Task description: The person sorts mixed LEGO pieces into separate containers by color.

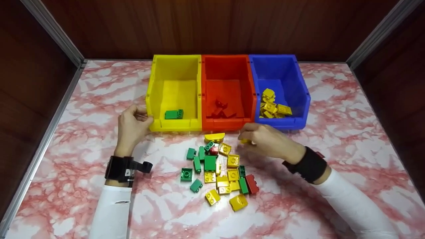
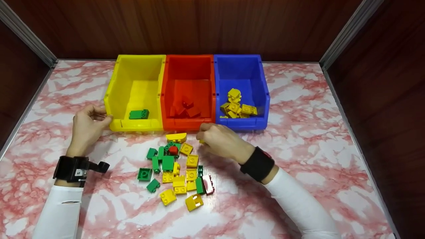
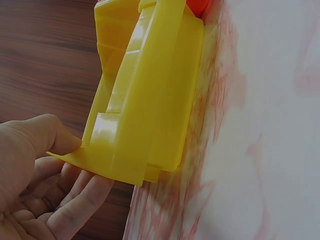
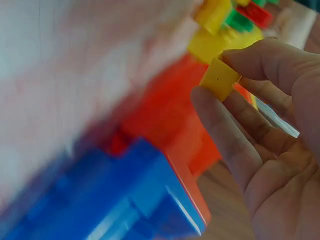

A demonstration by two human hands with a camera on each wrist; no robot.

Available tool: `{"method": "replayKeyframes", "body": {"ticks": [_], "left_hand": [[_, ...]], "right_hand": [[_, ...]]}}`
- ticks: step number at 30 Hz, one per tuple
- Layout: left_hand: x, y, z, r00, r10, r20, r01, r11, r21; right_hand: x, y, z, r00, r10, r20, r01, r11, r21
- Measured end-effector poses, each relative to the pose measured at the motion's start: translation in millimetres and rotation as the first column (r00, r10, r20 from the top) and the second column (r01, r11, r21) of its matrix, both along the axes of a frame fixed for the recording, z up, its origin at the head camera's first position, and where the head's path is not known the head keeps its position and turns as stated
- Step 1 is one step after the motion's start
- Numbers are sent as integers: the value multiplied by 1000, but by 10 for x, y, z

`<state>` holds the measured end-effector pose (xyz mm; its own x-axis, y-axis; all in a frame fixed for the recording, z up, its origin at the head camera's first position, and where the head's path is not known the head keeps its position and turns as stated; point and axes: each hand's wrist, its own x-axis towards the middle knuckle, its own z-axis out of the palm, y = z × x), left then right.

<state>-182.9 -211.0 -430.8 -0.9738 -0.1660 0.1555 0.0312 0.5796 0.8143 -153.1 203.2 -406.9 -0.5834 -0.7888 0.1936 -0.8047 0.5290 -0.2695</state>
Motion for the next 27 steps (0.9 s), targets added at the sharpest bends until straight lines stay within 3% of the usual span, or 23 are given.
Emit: {"method": "replayKeyframes", "body": {"ticks": [6,12,21,27], "left_hand": [[7,-9,-8,1000,8,-14,-8,1000,0],[-1,-10,-30,999,12,-38,-12,1000,7],[2,-6,-21,1000,8,-25,-8,1000,1],[4,10,-9,1000,7,-16,-7,1000,9]], "right_hand": [[-6,229,241,997,-79,12,78,997,27],[-162,490,349,986,-165,23,165,986,2],[-430,789,310,947,-319,47,319,948,1],[-580,892,209,936,-349,44,351,936,-35]]}}
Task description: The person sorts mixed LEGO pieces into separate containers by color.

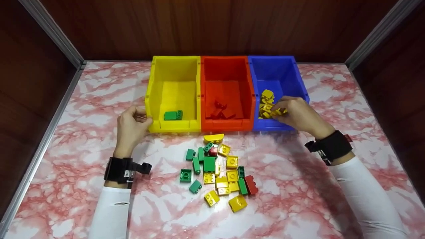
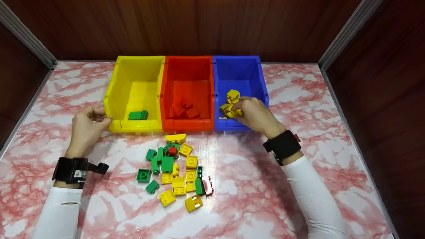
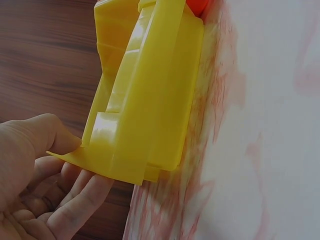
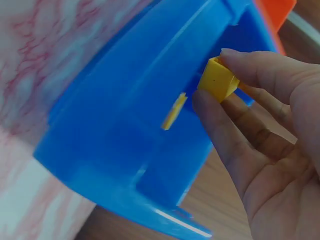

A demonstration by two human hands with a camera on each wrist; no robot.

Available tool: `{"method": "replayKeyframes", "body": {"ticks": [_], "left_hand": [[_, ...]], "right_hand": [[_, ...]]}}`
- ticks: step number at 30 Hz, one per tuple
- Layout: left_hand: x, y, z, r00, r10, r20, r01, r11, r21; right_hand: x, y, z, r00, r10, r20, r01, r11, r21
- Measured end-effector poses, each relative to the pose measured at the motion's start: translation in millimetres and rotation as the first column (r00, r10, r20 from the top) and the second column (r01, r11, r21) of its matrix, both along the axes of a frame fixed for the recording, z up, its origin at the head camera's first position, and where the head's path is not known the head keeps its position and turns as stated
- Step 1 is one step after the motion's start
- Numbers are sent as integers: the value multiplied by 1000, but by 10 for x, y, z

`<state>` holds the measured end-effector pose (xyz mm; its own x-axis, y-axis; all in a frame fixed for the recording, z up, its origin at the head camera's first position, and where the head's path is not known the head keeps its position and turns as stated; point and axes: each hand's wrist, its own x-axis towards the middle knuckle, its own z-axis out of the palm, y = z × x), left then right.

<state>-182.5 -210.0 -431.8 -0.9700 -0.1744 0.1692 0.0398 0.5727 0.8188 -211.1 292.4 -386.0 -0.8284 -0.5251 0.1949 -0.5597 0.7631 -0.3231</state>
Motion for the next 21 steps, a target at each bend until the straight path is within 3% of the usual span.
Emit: {"method": "replayKeyframes", "body": {"ticks": [10,16,21], "left_hand": [[-3,-8,-8,1000,3,-14,-4,1000,-19],[-4,-7,-11,1000,6,-12,-6,1000,-25],[7,-1,-4,1000,7,0,-7,1000,-15]], "right_hand": [[-89,42,-91,999,-19,-39,19,1000,-11],[23,-15,-52,994,-8,-109,11,1000,24],[184,-187,31,982,63,-179,-61,998,20]]}}
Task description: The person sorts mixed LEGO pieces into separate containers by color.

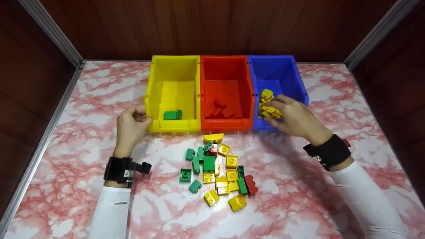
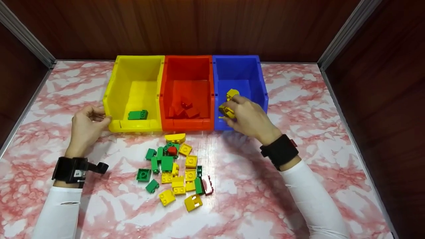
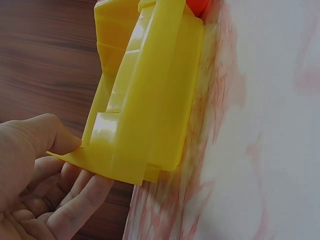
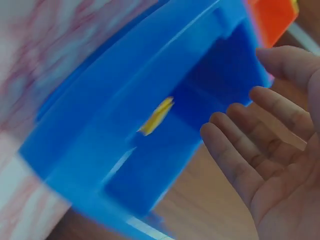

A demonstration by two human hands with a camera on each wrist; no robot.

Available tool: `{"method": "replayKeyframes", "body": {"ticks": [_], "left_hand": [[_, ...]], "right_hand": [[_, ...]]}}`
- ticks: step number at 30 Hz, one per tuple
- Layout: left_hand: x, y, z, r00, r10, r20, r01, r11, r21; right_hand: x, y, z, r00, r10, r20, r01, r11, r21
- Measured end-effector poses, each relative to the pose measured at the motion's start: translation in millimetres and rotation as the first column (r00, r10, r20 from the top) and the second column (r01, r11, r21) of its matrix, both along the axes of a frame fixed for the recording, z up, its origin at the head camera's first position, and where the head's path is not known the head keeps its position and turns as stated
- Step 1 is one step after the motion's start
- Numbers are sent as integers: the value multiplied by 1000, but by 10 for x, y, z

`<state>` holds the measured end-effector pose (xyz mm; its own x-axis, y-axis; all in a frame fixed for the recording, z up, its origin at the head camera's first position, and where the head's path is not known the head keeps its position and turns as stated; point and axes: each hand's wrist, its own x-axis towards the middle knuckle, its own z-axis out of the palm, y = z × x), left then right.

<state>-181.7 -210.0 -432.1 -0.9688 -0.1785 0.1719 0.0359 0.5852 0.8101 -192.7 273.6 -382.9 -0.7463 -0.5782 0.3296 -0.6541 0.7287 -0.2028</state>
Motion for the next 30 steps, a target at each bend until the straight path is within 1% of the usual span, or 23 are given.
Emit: {"method": "replayKeyframes", "body": {"ticks": [3,7,10,14,21,28,30], "left_hand": [[5,-4,-6,1000,6,9,-6,1000,7],[10,-8,-3,1000,6,6,-6,1000,13],[5,-11,-3,1000,4,-2,-4,1000,13],[-6,-13,-12,1000,2,-8,-2,1000,13],[-8,-20,-23,1000,-1,-29,1,1000,-2],[-16,-9,-11,1000,-7,-10,7,1000,-3],[-15,-8,-5,1000,-9,-6,9,1000,-1]], "right_hand": [[101,-144,40,998,66,-5,-66,998,-12],[249,-345,57,991,132,23,-131,991,-16],[354,-492,27,983,174,55,-174,985,-7],[466,-666,-43,967,233,101,-236,971,21],[564,-897,-211,943,300,140,-316,942,108],[611,-1040,-340,928,307,210,-343,925,163],[620,-1074,-363,920,318,229,-359,918,170]]}}
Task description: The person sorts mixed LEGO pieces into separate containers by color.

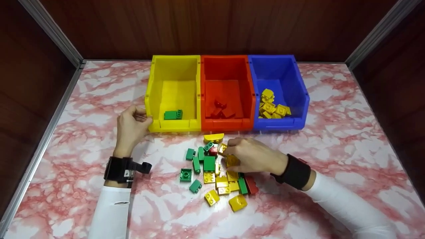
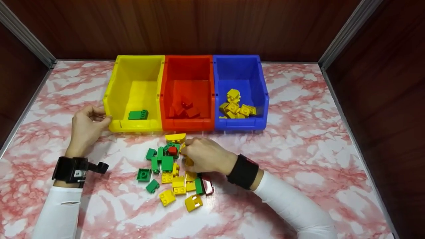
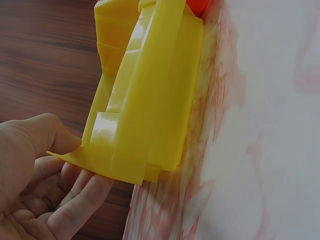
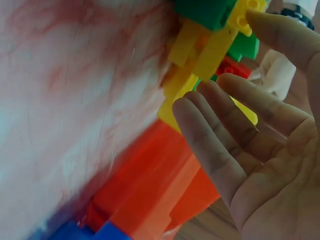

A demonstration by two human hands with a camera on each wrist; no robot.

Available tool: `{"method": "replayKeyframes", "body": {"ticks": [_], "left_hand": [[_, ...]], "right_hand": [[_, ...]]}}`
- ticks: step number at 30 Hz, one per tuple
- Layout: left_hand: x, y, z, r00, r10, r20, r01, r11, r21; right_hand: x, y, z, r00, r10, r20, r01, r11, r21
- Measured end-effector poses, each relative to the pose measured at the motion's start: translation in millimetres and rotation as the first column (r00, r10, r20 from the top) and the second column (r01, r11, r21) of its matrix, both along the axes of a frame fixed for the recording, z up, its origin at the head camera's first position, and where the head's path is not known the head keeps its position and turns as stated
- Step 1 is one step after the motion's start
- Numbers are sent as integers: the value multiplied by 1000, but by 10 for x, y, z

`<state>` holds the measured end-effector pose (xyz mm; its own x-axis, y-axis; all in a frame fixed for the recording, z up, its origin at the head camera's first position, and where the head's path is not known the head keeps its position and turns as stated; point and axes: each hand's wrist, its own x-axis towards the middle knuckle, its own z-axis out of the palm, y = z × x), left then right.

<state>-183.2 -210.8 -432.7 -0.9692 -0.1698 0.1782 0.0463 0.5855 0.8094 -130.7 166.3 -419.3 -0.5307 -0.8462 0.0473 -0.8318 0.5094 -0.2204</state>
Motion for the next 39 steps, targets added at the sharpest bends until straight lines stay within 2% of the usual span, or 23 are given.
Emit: {"method": "replayKeyframes", "body": {"ticks": [5,10,16,22,29,34,39], "left_hand": [[-3,0,-3,1000,-4,0,4,1000,4],[-6,1,-9,1000,-8,1,8,1000,7],[-1,1,-1,1000,-12,-5,12,1000,1],[-5,-2,-10,999,-3,-35,2,1000,-31],[-12,-3,-10,1000,2,-23,-2,1000,-24],[-8,-2,-8,1000,4,-14,-4,1000,-20],[-1,-6,-5,1000,3,-9,-3,1000,-20]], "right_hand": [[7,-56,-33,998,44,35,-44,999,10],[-4,-48,-5,997,76,23,-76,997,-9],[-14,18,76,998,57,4,-56,997,-61],[-40,147,222,1000,-15,14,17,990,-143],[-165,429,489,993,-104,-61,84,961,-264],[-367,691,603,969,-205,-139,151,933,-326],[-601,947,571,937,-323,-136,252,890,-380]]}}
